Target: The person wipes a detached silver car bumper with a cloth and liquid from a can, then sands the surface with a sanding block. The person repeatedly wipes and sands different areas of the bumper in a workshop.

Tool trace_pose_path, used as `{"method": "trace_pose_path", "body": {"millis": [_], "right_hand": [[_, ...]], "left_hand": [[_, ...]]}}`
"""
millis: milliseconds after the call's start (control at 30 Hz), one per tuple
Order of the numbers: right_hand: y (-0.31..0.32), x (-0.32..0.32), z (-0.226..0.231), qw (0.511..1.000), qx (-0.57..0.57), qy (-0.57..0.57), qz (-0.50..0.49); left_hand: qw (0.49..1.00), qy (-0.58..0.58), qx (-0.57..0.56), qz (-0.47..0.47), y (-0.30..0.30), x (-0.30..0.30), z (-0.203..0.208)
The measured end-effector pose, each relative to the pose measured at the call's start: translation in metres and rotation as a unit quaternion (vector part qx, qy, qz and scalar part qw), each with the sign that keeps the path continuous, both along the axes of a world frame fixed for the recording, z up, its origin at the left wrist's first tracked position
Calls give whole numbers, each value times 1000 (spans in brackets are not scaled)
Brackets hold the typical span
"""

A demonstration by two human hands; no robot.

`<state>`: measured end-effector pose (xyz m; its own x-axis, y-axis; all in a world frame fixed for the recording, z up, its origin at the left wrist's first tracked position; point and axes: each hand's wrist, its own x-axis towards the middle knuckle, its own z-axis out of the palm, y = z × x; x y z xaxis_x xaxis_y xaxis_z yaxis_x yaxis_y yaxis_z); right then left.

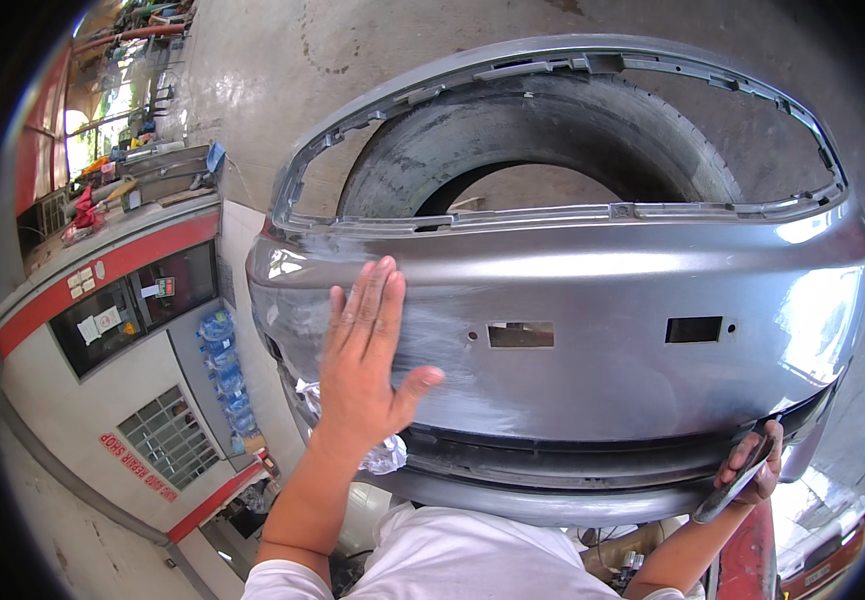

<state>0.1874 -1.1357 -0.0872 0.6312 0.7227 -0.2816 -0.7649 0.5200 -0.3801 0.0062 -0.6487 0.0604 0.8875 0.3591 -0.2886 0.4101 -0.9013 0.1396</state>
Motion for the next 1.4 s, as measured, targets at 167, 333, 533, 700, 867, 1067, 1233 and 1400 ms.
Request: {"method": "trace_pose_path", "body": {"millis": [167,333,533,700,867,1067,1233,1400], "right_hand": [[-3,2,-2,999,-25,-18,-20],[13,-5,8,995,-12,-19,-94],[162,-14,139,847,-227,-479,27],[309,-33,193,412,-390,-820,81],[369,-72,125,308,-454,-831,92],[404,-110,121,262,-494,-821,113],[519,-188,115,258,-414,-861,145],[612,-258,90,260,-330,-890,175]], "left_hand": [[999,-13,24,34,43,-41,1],[993,-8,57,100,107,-103,0],[967,-41,38,247,157,-173,-10],[884,-332,67,323,110,-223,-19],[865,-264,-24,427,104,-239,-22],[899,-302,-1,318,103,-254,-26],[906,-385,-55,169,79,-238,-37],[913,-367,-53,169,83,-234,-54]]}}
